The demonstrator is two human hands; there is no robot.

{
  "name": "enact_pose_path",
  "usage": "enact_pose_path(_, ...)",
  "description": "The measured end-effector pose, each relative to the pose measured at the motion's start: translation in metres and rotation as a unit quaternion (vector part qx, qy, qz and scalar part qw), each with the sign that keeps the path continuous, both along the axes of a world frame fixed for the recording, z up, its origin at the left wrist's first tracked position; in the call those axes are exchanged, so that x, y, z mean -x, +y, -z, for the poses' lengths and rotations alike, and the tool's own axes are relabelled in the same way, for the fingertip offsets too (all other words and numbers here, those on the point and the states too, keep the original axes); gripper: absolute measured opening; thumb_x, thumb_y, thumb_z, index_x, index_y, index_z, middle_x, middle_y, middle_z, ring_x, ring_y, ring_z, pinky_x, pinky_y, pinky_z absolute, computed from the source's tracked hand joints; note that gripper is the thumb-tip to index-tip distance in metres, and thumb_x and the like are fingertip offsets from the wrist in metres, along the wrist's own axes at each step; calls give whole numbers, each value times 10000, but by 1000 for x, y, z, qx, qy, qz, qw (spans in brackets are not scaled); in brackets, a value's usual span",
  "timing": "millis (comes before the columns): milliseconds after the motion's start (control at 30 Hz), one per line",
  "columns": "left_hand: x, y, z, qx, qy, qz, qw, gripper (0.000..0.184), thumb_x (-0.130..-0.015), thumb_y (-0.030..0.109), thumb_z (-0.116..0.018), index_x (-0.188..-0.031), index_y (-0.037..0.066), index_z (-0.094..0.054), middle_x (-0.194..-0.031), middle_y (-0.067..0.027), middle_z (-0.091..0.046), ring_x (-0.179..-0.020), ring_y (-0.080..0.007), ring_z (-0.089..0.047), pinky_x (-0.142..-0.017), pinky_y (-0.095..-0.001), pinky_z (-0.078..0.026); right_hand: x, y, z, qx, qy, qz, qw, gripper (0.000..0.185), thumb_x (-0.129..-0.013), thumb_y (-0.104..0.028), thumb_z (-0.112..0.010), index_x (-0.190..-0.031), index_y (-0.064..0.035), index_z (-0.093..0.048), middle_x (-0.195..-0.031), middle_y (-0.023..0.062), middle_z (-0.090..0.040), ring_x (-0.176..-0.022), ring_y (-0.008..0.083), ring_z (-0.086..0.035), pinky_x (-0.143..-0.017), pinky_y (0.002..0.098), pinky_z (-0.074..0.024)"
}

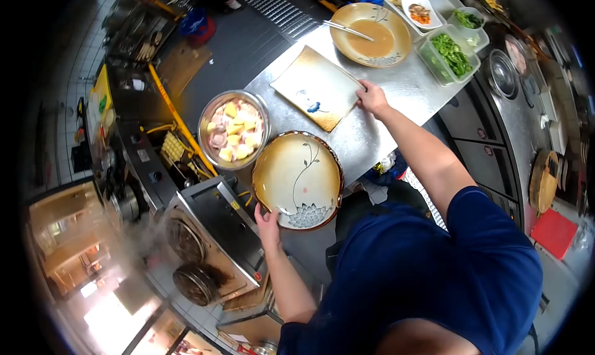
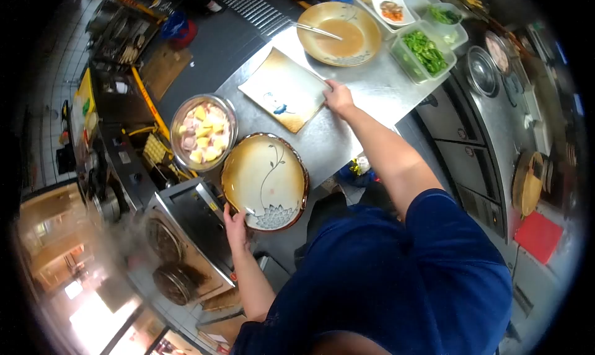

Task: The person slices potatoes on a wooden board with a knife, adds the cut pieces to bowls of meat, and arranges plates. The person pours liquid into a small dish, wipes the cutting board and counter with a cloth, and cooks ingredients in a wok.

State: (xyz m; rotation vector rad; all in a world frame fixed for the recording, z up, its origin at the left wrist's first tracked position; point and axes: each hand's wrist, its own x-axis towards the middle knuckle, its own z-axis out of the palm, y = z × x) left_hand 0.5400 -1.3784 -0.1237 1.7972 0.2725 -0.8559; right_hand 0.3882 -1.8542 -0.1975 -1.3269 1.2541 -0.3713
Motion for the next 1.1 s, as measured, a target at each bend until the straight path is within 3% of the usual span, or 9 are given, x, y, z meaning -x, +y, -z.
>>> enact_pose_path(133, 25, -6, 13, 77, 43, -44, 995, 694, -862, -120, -601, -1494, 25, -354, -1336, -156, -590, -1186, -275, -613, -976, -388, -517, 8, 3, -13, -9, -13, -17, 1000, 390, -929, -31, -604, -1317, -40, -643, -1016, 94, -713, -699, 130, -636, -631, 285, -572)
enact_pose_path(433, 40, 10, 18, 81, 34, -76, 993, 682, -849, -138, -579, -1476, 28, -366, -1380, -152, -556, -1200, -292, -601, -986, -386, -516, 23, -4, -24, -42, 6, -26, 999, 407, -939, -82, -643, -1335, 4, -611, -971, 51, -695, -733, 108, -641, -658, 248, -530)
enact_pose_path(533, 37, 13, 20, 90, 52, -76, 992, 651, -866, -109, -576, -1469, 27, -371, -1380, -158, -555, -1212, -292, -594, -993, -391, -514, 26, -2, 6, 101, 105, 18, 989, 384, -940, -213, -670, -1245, 20, -643, -899, 85, -708, -752, 140, -669, -677, 284, -537)
enact_pose_path(633, 31, 13, 20, 80, 70, -63, 992, 600, -889, -76, -574, -1449, 32, -389, -1375, -161, -555, -1209, -296, -595, -994, -399, -513, 38, 28, -7, 168, 202, 88, 961, 469, -925, -377, -652, -1166, 25, -643, -1030, 232, -728, -947, 388, -704, -886, 431, -532)
enact_pose_path(733, 23, 8, 11, 1, -3, -39, 999, 668, -927, 87, -627, -1502, -36, -308, -1325, -170, -593, -1188, -267, -602, -1009, -365, -477, 45, 100, -40, 20, 142, -72, 987, 640, -974, -578, -520, -1168, 23, -622, -920, 226, -710, -869, 322, -703, -849, 422, -534)
enact_pose_path(833, -17, -7, 2, -64, -132, -31, 989, 819, -970, 262, -647, -1558, -96, -203, -1309, -171, -608, -1173, -235, -588, -1047, -323, -417, 48, 173, -54, -124, 70, -285, 948, 1018, -884, -797, -486, -1485, 20, -395, -1084, 200, -697, -852, 242, -686, -831, 401, -547)
enact_pose_path(933, -85, -42, 6, 10, -194, -55, 979, 804, -981, 298, -643, -1556, -82, -230, -1278, -174, -614, -1189, -252, -578, -1085, -336, -397, 40, 213, -75, -114, 25, -341, 933, 912, -905, -610, -623, -1465, 64, -368, -1238, 277, -644, -991, 330, -696, -911, 433, -541)
enact_pose_path(1000, -118, -88, -2, 146, -98, -176, 969, 649, -961, 203, -621, -1486, -83, -367, -1243, -201, -622, -1167, -312, -607, -1062, -428, -470, 38, 229, -53, -45, 21, -305, 951, 786, -912, -482, -643, -1404, 82, -403, -1210, 325, -639, -1052, 417, -673, -951, 465, -521)
enact_pose_path(1100, -171, -101, 20, 291, 78, -98, 949, 482, -888, 60, -573, -1344, -81, -509, -1217, -221, -625, -1112, -372, -643, -955, -526, -566, 30, 227, -61, -26, 113, -304, 946, 646, -902, -360, -619, -1324, 95, -440, -1166, 370, -631, -1096, 492, -630, -983, 492, -497)
